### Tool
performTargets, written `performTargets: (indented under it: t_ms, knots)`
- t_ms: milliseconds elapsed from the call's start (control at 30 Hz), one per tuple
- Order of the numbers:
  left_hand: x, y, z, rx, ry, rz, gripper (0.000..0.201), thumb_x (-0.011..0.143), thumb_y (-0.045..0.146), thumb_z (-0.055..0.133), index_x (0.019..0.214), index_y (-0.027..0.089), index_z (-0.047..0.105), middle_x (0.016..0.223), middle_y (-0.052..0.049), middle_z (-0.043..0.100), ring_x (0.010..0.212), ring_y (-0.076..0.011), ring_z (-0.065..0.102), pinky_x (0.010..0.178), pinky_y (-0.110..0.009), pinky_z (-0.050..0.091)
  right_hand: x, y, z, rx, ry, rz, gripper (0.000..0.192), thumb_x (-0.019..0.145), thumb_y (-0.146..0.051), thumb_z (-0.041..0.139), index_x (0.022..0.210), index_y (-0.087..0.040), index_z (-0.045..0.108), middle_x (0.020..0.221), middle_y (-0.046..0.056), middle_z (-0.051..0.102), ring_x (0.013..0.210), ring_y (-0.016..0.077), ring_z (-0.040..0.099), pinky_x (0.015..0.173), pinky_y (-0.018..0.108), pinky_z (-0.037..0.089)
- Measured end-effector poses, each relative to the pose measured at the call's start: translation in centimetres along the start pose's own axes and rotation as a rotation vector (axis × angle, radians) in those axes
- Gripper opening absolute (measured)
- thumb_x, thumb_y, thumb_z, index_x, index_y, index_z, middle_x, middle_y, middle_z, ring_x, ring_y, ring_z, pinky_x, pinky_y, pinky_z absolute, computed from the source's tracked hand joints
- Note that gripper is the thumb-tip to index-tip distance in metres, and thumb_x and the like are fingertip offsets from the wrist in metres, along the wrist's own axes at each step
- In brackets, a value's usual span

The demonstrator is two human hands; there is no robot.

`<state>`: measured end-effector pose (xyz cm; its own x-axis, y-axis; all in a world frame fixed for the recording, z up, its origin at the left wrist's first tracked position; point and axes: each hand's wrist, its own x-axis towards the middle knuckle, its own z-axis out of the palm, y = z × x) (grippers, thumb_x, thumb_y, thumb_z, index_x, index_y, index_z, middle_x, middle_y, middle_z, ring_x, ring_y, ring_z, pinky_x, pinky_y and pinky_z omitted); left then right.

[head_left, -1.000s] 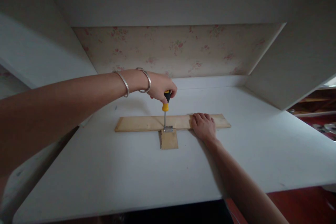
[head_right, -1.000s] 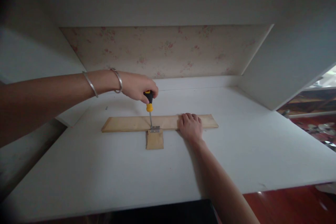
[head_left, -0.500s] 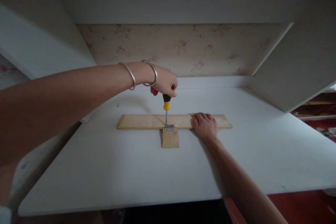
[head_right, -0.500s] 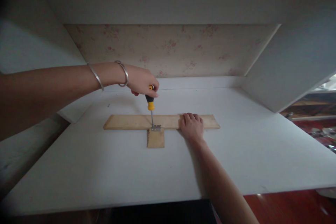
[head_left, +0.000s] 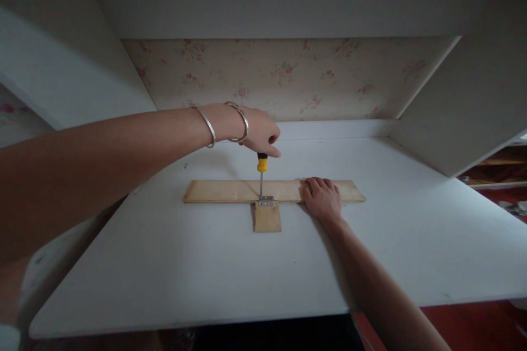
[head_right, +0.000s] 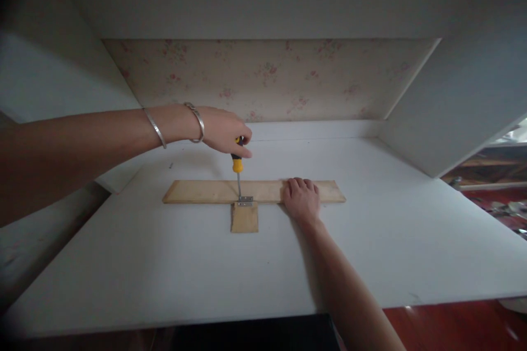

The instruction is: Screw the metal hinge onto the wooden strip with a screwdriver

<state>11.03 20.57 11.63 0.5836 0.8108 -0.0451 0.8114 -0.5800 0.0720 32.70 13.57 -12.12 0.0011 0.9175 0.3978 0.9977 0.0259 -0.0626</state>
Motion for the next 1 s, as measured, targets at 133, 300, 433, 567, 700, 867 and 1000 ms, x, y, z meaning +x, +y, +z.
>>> performTargets:
  t_ms: [133,300,433,567,700,867,1000]
  knots:
    - [-0.1,0.1,0.3,-0.004,-0.067,0.12,0.029,0.059,0.047,0.069,0.084,0.031,0.072,0.069,-0.001,0.066,0.079,-0.0214,0.059,0.074,-0.03,0.039,0.0,0.0,0.0,0.009,0.018,-0.004,0.032,0.093,-0.033,0.035,0.105,-0.022,0.062,0.106,0.005,0.065,0.101,0.0231,0.048,0.086,0.035,0.028]
    - [-0.4,0.8,0.3,0.095,-0.036,0.031,0.028,0.064,0.051,0.066,0.078,0.028,0.072,0.068,-0.005,0.066,0.087,-0.0268,0.058,0.078,-0.036,0.038,0.0,0.0,-0.1,0.008,0.017,0.003,0.032,0.093,-0.033,0.036,0.106,-0.022,0.062,0.106,0.005,0.065,0.101,0.0231,0.048,0.086,0.035,0.028]
    - [-0.2,0.2,0.3,0.062,-0.02,0.092,0.034,0.062,0.052,0.067,0.088,0.03,0.071,0.08,-0.004,0.068,0.089,-0.0253,0.058,0.078,-0.033,0.039,0.0,0.0,-0.2,0.015,0.001,0.001,0.032,0.093,-0.032,0.036,0.106,-0.022,0.062,0.108,0.005,0.065,0.102,0.0225,0.048,0.086,0.035,0.028]
    - [-0.1,-0.2,0.1,0.047,-0.051,0.135,0.032,0.062,0.042,0.067,0.092,0.032,0.07,0.074,-0.001,0.067,0.083,-0.0226,0.058,0.076,-0.032,0.039,0.0,0.0,-0.1,0.014,-0.008,0.008,0.032,0.092,-0.032,0.036,0.107,-0.022,0.062,0.109,0.006,0.065,0.103,0.0227,0.048,0.087,0.035,0.028]
    - [-0.5,0.9,0.0,0.137,-0.054,0.049,0.023,0.066,0.047,0.065,0.076,0.027,0.071,0.067,-0.005,0.064,0.084,-0.026,0.058,0.078,-0.035,0.038,0.0,-0.1,-0.2,0.006,0.003,0.012,0.031,0.092,-0.032,0.036,0.104,-0.021,0.062,0.107,0.005,0.065,0.101,0.0231,0.049,0.086,0.035,0.028]
    - [-0.6,1.3,0.1,0.044,0.023,0.036,0.027,0.062,0.048,0.069,0.079,0.028,0.072,0.073,-0.004,0.066,0.087,-0.0261,0.057,0.079,-0.035,0.038,0.0,-0.1,-0.2,0.015,0.021,-0.001,0.03,0.092,-0.033,0.036,0.103,-0.022,0.062,0.107,0.004,0.065,0.1,0.023,0.049,0.085,0.035,0.028]
    - [-0.7,1.3,0.1,0.034,-0.016,0.064,0.023,0.063,0.044,0.068,0.08,0.029,0.071,0.077,-0.004,0.067,0.087,-0.0254,0.058,0.078,-0.034,0.039,0.0,0.0,-0.1,0.014,0.029,-0.007,0.03,0.092,-0.033,0.037,0.104,-0.022,0.061,0.107,0.003,0.065,0.1,0.023,0.049,0.085,0.035,0.028]
